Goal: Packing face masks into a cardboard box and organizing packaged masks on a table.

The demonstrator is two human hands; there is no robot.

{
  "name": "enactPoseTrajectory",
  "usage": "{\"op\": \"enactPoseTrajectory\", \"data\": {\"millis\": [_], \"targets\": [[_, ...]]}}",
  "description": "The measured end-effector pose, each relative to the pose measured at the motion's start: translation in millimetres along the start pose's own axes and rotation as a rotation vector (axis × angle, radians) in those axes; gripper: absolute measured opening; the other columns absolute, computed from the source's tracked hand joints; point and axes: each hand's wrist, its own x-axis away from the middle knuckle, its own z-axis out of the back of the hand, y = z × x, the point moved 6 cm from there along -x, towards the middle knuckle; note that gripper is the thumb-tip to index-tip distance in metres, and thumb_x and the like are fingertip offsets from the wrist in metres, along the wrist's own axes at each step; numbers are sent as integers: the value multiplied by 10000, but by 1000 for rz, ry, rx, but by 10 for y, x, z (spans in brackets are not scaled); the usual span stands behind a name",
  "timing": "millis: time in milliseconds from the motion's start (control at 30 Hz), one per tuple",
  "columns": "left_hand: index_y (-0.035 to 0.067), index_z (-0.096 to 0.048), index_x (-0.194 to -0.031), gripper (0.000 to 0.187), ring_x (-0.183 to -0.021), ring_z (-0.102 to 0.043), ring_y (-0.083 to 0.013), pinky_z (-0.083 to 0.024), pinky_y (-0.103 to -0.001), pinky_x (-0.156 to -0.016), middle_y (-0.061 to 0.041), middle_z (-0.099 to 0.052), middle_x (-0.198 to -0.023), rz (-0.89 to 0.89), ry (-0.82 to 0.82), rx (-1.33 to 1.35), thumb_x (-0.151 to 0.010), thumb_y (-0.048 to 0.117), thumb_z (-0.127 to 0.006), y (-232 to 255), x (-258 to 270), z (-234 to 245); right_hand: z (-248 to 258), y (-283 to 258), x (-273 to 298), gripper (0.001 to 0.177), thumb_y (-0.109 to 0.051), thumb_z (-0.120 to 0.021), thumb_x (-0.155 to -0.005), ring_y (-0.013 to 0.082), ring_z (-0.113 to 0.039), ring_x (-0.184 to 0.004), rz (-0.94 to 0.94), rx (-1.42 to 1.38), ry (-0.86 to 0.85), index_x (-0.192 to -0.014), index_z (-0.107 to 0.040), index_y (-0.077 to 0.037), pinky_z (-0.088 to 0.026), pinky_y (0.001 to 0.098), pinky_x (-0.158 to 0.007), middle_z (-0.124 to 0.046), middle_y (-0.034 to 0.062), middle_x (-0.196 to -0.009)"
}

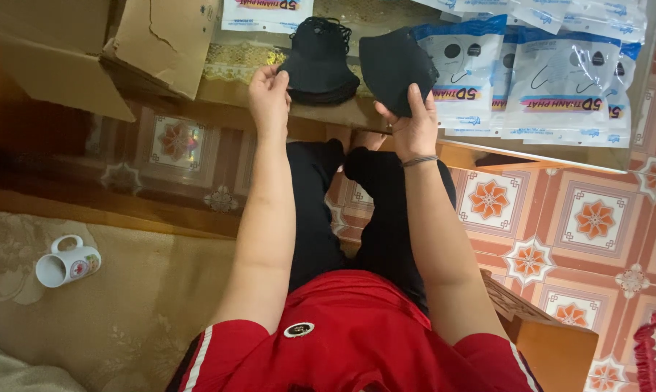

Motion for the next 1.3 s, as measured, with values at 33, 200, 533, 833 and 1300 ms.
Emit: {"op": "enactPoseTrajectory", "data": {"millis": [33,200,533,833,1300], "targets": [[107,-638,-967,26,-459,-440,-84,-329,-254,-402,5,-598,-688,0,0,0,-962,117,-615,-93,-56,6,9,6,-3,569,-214,-781,-898,316,-604,-1287,0,0,0,-1401,-530,-129,-690,518,-850,-582,112,-1426],[164,-702,-1045,156,-612,-534,-117,-496,-291,-712,73,-553,-632,-328,121,-297,-897,117,-688,-222,-230,61,154,141,-126,355,-198,-743,-966,295,-617,-1280,-8,24,-111,-1306,-638,-201,-694,523,-799,-629,64,-1395],[98,-638,-1273,303,-854,-578,-141,-558,-278,-780,-7,-608,-931,-701,-62,-382,-1046,292,-589,273,235,-311,-118,141,118,485,-235,-740,-929,352,-672,-1170,-117,171,-117,-1373,-569,-141,-699,494,-794,-629,119,-1372],[78,-681,-1251,265,-642,-487,-122,-491,-299,-688,-24,-603,-927,-812,-289,-391,-1012,191,-705,479,521,-496,-211,134,177,370,-210,-740,-943,334,-707,-1089,-128,230,-122,-1286,-618,-143,-704,492,-795,-688,96,-1250],[57,-662,-1028,134,-500,-517,-102,-414,-246,-443,-38,-623,-683,-232,-266,367,-941,127,-735,237,161,-257,-183,55,119,423,-266,-691,-966,320,-642,-1242,-87,132,-60,-1351,-598,-116,-709,503,-793,-643,101,-1353]]}}
